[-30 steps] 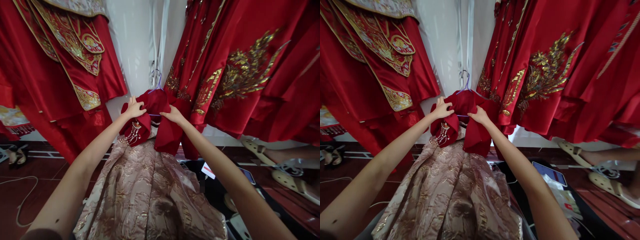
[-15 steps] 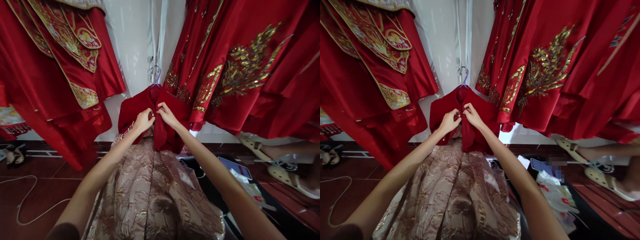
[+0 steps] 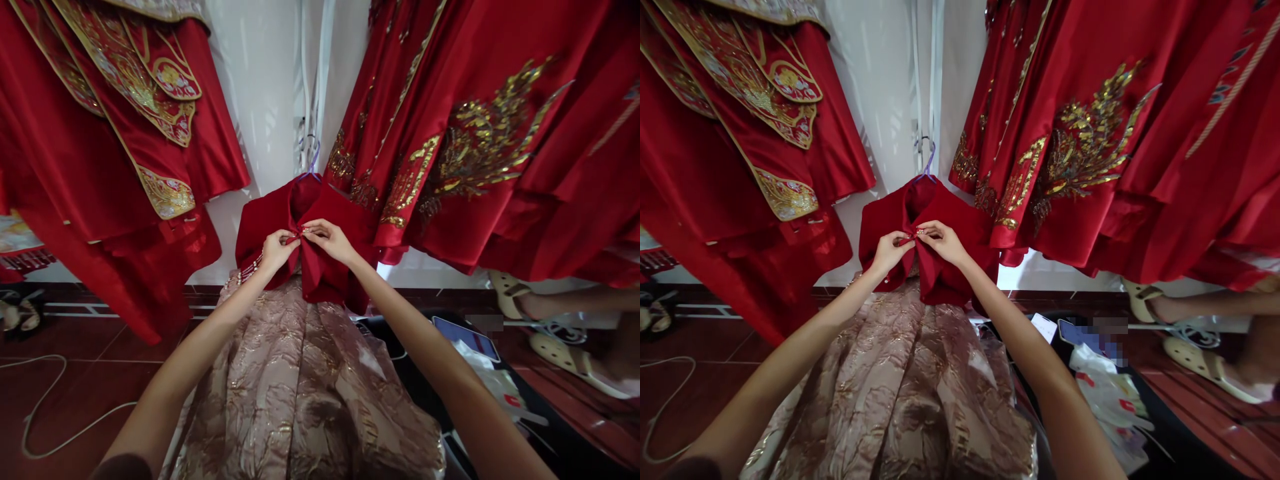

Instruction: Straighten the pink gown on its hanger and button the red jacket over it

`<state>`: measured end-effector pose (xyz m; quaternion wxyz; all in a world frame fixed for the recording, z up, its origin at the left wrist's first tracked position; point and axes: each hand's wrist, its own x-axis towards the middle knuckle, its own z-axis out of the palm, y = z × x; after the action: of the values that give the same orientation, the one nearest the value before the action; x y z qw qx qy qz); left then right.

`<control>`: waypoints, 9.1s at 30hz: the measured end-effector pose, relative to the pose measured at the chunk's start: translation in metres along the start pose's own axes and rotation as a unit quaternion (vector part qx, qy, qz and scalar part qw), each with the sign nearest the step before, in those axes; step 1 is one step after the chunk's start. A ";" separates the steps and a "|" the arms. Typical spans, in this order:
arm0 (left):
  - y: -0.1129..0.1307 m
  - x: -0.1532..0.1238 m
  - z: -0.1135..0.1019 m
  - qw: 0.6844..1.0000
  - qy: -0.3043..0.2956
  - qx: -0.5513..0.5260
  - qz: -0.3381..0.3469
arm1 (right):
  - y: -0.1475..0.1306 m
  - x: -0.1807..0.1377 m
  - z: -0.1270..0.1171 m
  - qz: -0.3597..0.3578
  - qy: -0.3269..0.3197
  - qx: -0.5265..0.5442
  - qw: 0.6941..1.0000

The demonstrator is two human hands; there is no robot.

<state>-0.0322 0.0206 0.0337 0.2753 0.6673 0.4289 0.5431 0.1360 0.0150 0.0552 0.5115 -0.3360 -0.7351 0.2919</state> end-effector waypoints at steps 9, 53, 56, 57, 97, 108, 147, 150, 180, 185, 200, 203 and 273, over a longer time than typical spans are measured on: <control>0.016 -0.010 -0.014 0.977 -0.028 0.133 0.161 | -0.005 -0.001 0.002 -0.031 0.019 -0.004 0.999; 0.041 0.013 -0.035 0.896 -0.146 0.323 0.267 | -0.013 -0.005 0.006 -0.043 0.064 -0.051 0.996; 0.042 0.014 -0.036 0.884 -0.163 0.347 0.268 | -0.010 -0.003 0.006 -0.035 0.056 -0.064 0.996; 0.042 0.014 -0.036 0.880 -0.172 0.352 0.269 | -0.010 -0.002 0.007 -0.032 0.048 -0.069 0.996; -0.077 -0.012 -0.052 0.988 0.062 -0.089 -0.106 | -0.010 -0.024 0.045 0.058 -0.052 -0.026 0.997; -0.067 -0.012 -0.055 0.983 0.038 -0.150 -0.103 | 0.021 0.007 0.090 -0.006 0.001 -0.156 0.988; -0.082 0.010 -0.065 0.995 -0.018 -0.079 -0.055 | 0.041 0.018 0.096 -0.032 0.027 -0.250 0.967; -0.085 0.012 -0.062 0.995 -0.011 -0.086 -0.052 | 0.041 0.015 0.094 -0.025 0.031 -0.259 0.965; -0.071 0.003 -0.064 0.997 -0.031 -0.070 0.011 | 0.054 0.014 0.099 0.003 0.081 -0.162 0.984; -0.074 0.005 -0.066 0.997 -0.031 -0.068 0.011 | 0.056 0.016 0.101 0.002 0.090 -0.166 0.982; -0.075 0.007 -0.065 0.999 -0.037 -0.017 0.018 | 0.053 0.017 0.103 -0.003 0.088 -0.189 0.978; -0.076 0.008 -0.068 0.999 -0.040 0.006 0.026 | 0.053 0.016 0.105 -0.006 0.087 -0.193 0.977; -0.107 -0.076 -0.047 0.979 0.050 -0.145 -0.135 | 0.047 -0.040 0.115 0.051 -0.020 -0.161 0.985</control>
<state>-0.1099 0.0009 -0.0803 0.4182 0.5285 0.4445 0.5900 0.0466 0.0022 -0.0387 0.4202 -0.4449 -0.7646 0.2023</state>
